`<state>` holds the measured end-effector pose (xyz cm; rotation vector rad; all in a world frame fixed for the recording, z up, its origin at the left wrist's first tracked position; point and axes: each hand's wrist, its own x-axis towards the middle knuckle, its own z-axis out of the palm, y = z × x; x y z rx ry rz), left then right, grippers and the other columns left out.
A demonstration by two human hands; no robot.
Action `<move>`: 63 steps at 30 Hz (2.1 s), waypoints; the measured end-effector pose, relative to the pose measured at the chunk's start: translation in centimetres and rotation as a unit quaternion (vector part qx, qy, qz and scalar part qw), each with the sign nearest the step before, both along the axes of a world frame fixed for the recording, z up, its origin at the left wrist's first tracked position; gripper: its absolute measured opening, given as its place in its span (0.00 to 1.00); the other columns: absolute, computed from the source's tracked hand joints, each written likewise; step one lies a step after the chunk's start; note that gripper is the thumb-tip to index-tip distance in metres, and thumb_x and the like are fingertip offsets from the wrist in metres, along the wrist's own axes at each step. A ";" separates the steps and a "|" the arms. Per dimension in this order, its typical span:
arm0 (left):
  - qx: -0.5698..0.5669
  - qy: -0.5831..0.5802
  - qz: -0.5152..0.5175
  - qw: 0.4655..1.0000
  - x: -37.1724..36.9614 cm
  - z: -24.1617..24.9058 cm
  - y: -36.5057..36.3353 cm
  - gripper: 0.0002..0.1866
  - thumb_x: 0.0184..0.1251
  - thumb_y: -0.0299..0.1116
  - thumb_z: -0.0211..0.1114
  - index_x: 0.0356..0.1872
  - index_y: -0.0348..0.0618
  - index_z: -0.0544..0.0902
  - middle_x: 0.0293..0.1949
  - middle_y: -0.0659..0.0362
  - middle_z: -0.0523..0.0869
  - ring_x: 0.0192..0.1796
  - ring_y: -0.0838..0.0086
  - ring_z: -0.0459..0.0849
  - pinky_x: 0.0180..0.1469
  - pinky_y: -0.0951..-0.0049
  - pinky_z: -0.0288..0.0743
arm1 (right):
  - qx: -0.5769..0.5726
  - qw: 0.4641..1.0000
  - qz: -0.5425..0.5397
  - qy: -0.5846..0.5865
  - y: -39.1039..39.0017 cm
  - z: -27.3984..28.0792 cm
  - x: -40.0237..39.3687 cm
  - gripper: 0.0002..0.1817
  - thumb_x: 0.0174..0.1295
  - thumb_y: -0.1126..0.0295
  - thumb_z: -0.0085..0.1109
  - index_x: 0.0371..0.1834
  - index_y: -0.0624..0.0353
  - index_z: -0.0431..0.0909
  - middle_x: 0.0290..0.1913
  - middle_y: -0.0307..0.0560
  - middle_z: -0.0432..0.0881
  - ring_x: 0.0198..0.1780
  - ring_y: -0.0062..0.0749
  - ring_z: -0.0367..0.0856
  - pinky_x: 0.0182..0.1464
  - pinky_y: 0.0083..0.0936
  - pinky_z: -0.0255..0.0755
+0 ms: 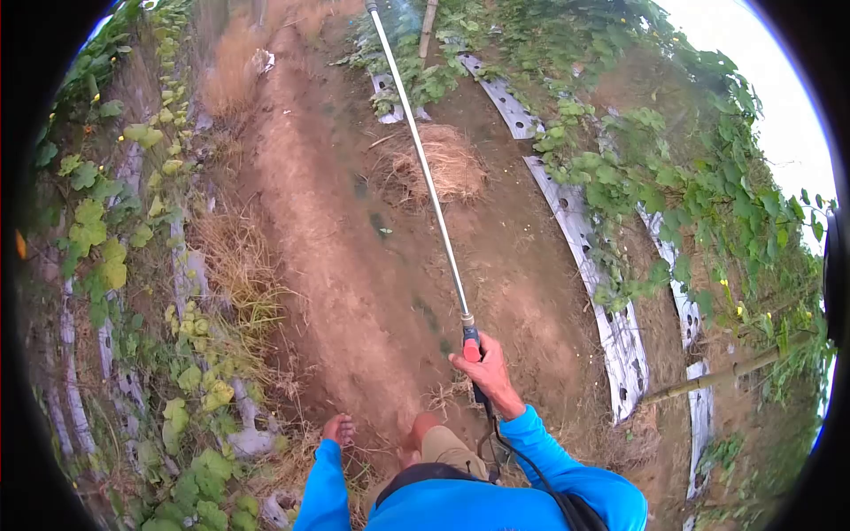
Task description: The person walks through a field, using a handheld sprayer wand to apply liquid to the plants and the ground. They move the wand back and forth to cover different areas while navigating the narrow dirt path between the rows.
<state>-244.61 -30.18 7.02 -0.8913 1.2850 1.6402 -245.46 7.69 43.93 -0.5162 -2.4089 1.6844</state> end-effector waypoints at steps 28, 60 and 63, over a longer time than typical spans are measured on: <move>-0.078 -0.020 -0.044 0.996 -37.2 -0.3 -3.9 0.15 0.61 0.48 0.61 0.36 0.47 0.83 0.25 0.59 0.84 0.23 0.72 0.81 0.25 0.71 0.74 | -0.152 0.977 0.075 0.133 0.3 6.6 -52.8 0.13 0.50 0.71 0.68 0.26 0.56 0.69 0.21 0.30 0.67 0.23 0.15 0.65 0.25 0.18 0.59; -0.065 -0.060 -0.079 0.993 -96.7 -2.3 -9.3 0.14 0.65 0.46 0.57 0.37 0.47 0.82 0.23 0.63 0.81 0.17 0.77 0.73 0.19 0.76 0.64 | 0.162 0.971 0.049 0.168 -2.7 5.7 -116.0 0.16 0.46 0.67 0.71 0.28 0.61 0.70 0.21 0.39 0.70 0.22 0.23 0.64 0.27 0.24 0.66; -0.104 0.012 -0.036 0.994 -101.1 -6.3 -12.5 0.15 0.65 0.48 0.58 0.34 0.47 0.79 0.26 0.63 0.81 0.22 0.76 0.76 0.21 0.76 0.65 | 0.177 0.967 0.027 0.181 -2.5 6.5 -121.6 0.16 0.45 0.66 0.70 0.27 0.61 0.70 0.20 0.43 0.71 0.21 0.27 0.64 0.27 0.26 0.66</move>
